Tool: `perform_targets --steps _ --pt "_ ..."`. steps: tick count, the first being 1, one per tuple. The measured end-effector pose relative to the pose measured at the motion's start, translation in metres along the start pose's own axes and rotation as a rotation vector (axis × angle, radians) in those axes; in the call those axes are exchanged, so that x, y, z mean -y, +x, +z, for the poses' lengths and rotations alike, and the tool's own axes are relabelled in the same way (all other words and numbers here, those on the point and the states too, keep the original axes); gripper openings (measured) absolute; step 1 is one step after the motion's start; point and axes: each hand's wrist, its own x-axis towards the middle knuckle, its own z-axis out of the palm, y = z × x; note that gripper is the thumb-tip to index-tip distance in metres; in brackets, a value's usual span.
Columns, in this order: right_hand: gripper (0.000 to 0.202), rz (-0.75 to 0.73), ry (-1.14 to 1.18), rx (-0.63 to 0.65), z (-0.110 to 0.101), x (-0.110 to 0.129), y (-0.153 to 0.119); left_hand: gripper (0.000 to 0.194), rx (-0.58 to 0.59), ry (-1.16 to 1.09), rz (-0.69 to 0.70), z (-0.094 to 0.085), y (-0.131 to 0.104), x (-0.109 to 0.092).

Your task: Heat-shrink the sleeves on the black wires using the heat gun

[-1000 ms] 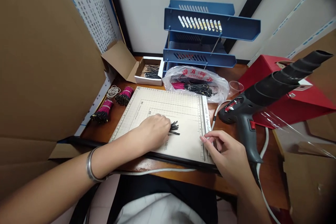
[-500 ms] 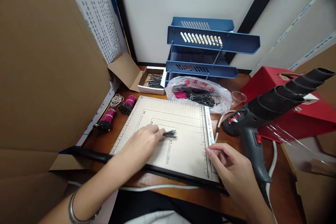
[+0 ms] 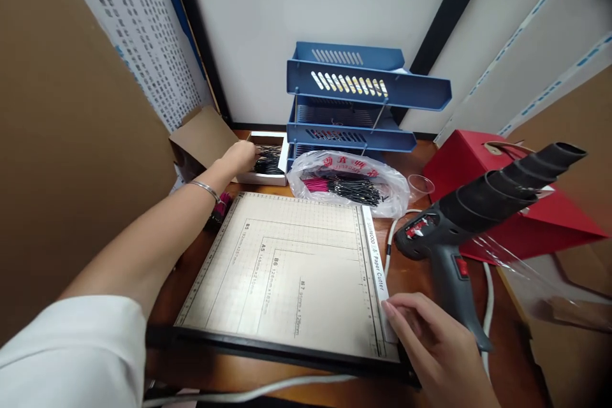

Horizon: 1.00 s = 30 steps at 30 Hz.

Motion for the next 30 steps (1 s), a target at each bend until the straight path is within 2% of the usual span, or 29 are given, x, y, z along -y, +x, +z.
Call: perform_targets --steps 4,7,14,21,26,28,30 --pt "0.018 -0.009 -0.007 -0.013 -0.006 0.003 -0.002 0.036 0.063 0.018 0.007 0.011 0.031 0.009" --pt "0.015 -0.015 -0.005 -0.01 -0.007 0.005 -0.004 0.037 0.096 -0.001 0.051 0.013 0.042 0.017" --pt "0.015 0.002 0.018 0.03 0.0 0.009 -0.004 0.033 0.131 -0.037 0.109 0.019 0.04 0.024" --pt "0.015 0.008 0.017 0.02 -0.001 0.011 -0.008 0.035 0.016 -0.045 0.082 0.009 0.053 0.02" --pt "0.014 0.005 0.014 0.008 0.004 0.014 -0.009 0.041 -0.018 -0.023 0.038 0.006 0.059 0.02" --pt "0.012 -0.008 -0.002 -0.046 0.009 0.014 -0.009 0.05 -0.031 -0.017 0.029 0.002 0.052 0.021" --pt "0.013 -0.019 -0.046 -0.158 0.016 0.012 -0.009 0.052 -0.065 -0.023 0.044 -0.004 0.037 0.018"
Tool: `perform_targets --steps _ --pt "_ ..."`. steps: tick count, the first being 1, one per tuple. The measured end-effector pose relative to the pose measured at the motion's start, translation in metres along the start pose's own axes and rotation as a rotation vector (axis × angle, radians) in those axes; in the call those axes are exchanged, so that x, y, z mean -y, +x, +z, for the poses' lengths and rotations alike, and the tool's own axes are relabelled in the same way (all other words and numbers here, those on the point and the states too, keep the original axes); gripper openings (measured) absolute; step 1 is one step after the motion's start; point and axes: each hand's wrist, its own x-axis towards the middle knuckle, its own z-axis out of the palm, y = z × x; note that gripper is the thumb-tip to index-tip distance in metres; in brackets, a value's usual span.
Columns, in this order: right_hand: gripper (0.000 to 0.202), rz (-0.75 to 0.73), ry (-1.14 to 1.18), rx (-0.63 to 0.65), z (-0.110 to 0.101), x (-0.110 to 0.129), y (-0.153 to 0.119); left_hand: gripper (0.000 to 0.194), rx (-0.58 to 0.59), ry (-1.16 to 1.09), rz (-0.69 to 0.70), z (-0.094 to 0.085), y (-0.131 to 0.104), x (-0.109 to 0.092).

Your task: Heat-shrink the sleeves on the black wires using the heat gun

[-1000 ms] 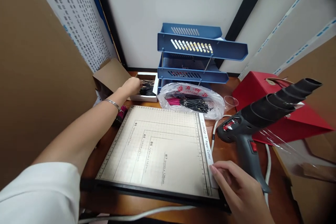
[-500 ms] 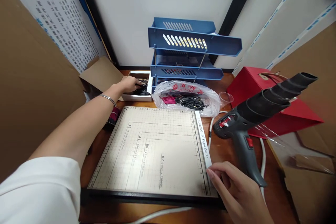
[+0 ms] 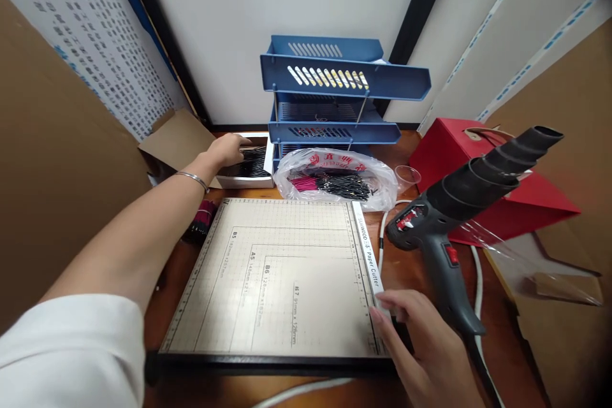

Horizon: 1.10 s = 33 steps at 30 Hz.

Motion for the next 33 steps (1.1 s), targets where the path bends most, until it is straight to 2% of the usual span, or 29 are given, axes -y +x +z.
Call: perform_targets --steps 2,4,6,8,12,14,16,19,23,28,33 --pt "0.021 0.006 -0.055 -0.091 0.007 -0.004 -0.003 0.046 -0.058 -0.015 0.034 -0.01 -0.019 -0.011" --pt "0.031 0.02 -0.081 -0.109 0.014 -0.008 -0.006 0.041 -0.123 -0.035 0.088 -0.02 -0.039 -0.033" --pt "0.039 0.026 -0.079 -0.097 0.021 -0.01 -0.009 0.043 -0.159 -0.059 0.177 -0.028 -0.055 -0.066" --pt "0.044 0.024 -0.081 -0.096 0.026 -0.01 -0.012 0.04 -0.125 -0.094 0.312 -0.031 -0.065 -0.107" --pt "0.048 -0.001 -0.117 -0.119 0.034 -0.01 -0.013 0.027 -0.02 -0.155 0.505 -0.021 -0.055 -0.187" --pt "0.048 -0.013 -0.13 -0.122 0.035 -0.01 -0.012 0.025 0.026 -0.159 0.524 -0.011 -0.041 -0.215" --pt "0.046 -0.014 -0.14 -0.121 0.036 -0.01 -0.011 0.023 0.075 -0.155 0.513 0.0 -0.025 -0.232" --pt "0.042 0.004 -0.147 -0.121 0.036 -0.011 -0.011 0.029 0.147 -0.147 0.495 0.013 -0.009 -0.244" --pt "0.04 0.05 -0.134 -0.114 0.036 -0.01 -0.011 0.034 0.195 -0.156 0.477 0.027 -0.003 -0.247" --pt "0.039 0.062 -0.126 -0.121 0.036 -0.008 -0.01 0.034 0.193 -0.203 0.47 0.036 0.001 -0.246" --pt "0.038 0.048 -0.13 -0.13 0.036 -0.009 -0.01 0.034 0.136 -0.257 0.463 0.04 0.003 -0.243"
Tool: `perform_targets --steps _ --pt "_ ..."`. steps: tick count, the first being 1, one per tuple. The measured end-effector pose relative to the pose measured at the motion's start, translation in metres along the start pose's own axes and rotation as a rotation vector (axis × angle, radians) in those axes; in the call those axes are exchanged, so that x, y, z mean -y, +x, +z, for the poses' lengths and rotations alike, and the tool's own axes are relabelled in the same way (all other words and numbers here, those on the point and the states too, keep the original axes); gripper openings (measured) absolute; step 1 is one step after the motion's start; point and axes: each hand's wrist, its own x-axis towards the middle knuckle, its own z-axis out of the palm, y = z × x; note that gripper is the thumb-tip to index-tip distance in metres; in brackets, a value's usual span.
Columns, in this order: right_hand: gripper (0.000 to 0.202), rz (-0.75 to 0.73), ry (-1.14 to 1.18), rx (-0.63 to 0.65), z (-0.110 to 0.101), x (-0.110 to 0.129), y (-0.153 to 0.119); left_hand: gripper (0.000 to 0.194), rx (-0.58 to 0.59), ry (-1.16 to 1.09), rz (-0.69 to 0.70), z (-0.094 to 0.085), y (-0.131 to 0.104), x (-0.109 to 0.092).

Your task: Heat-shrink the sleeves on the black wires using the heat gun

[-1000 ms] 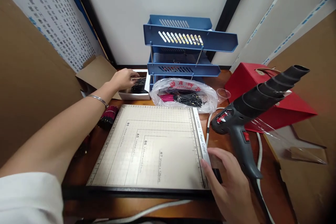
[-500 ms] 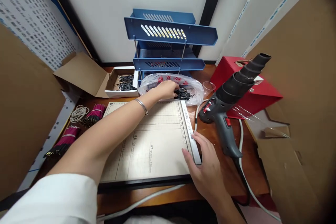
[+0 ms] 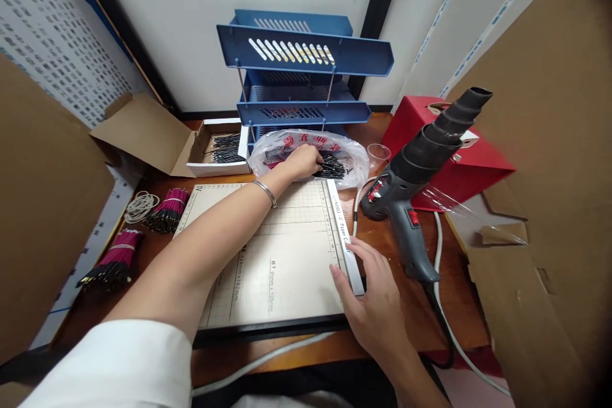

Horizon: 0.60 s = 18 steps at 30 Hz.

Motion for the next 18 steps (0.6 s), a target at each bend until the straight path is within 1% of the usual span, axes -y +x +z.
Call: perform_targets --steps 4,7,10,14,18 --pt "0.037 0.012 -0.008 0.007 0.0 0.0 0.0 0.032 -0.07 -0.006 0.009 0.0 -0.003 -0.002" --pt "0.037 0.019 -0.012 0.002 0.0 0.001 0.0 0.03 -0.121 0.009 0.009 -0.002 -0.004 -0.006" --pt "0.037 0.014 -0.01 -0.002 0.0 0.002 -0.001 0.024 -0.181 0.03 0.012 -0.006 -0.006 -0.012" --pt "0.037 0.006 -0.014 0.002 0.0 0.001 0.0 0.029 -0.237 0.065 0.033 -0.019 -0.014 -0.019" --pt "0.036 0.004 -0.013 0.01 -0.001 0.001 0.0 0.031 -0.241 0.113 0.038 -0.039 -0.032 -0.025"
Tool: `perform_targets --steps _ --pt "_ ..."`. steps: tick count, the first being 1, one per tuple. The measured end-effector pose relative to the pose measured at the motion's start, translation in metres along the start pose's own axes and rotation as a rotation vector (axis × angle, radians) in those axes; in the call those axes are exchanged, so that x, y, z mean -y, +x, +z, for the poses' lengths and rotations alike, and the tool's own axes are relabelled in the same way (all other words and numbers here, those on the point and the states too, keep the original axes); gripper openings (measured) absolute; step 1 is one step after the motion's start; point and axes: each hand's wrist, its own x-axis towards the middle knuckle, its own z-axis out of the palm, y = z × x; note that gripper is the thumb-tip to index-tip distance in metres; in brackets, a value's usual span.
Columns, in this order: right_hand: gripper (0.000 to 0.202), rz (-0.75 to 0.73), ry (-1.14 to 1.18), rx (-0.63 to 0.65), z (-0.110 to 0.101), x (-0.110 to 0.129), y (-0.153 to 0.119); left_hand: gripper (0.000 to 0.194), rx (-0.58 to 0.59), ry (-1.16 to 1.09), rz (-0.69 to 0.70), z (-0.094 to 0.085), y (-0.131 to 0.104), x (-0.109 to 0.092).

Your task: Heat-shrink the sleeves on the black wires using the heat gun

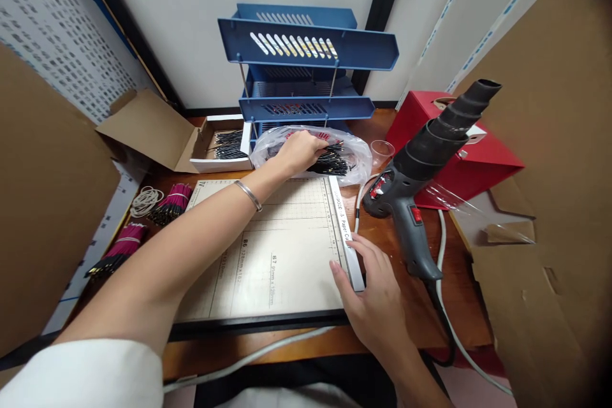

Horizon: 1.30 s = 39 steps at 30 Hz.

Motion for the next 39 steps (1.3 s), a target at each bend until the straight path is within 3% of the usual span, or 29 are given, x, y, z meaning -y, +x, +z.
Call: perform_targets --steps 3,6,11,15,18,22,30,39 --pt "0.035 -0.004 0.015 0.0 -0.001 0.0 0.0 0.03 0.033 0.032 0.006 -0.018 -0.022 -0.009" --pt "0.035 0.005 0.032 -0.003 -0.001 0.0 0.0 0.031 0.088 0.048 0.012 -0.028 -0.06 -0.029" --pt "0.034 0.027 0.055 0.018 -0.001 0.0 0.0 0.025 0.205 0.073 0.017 -0.024 -0.129 -0.078" --pt "0.034 0.022 0.051 0.021 -0.001 -0.001 0.001 0.025 0.211 0.058 -0.012 -0.019 -0.16 -0.104" --pt "0.034 0.02 0.044 0.027 -0.001 -0.001 0.001 0.02 0.125 -0.026 -0.079 -0.018 -0.173 -0.109" --pt "0.033 0.003 0.019 0.034 -0.002 0.0 0.0 0.036 0.019 -0.112 -0.101 -0.016 -0.186 -0.109" --pt "0.021 -0.089 -0.039 -0.011 -0.001 -0.001 0.0 0.044 -0.098 0.008 -0.214 -0.007 -0.2 -0.124" --pt "0.021 -0.146 -0.111 -0.016 -0.003 0.003 0.001 0.051 -0.052 0.041 -0.183 0.012 -0.211 -0.16"
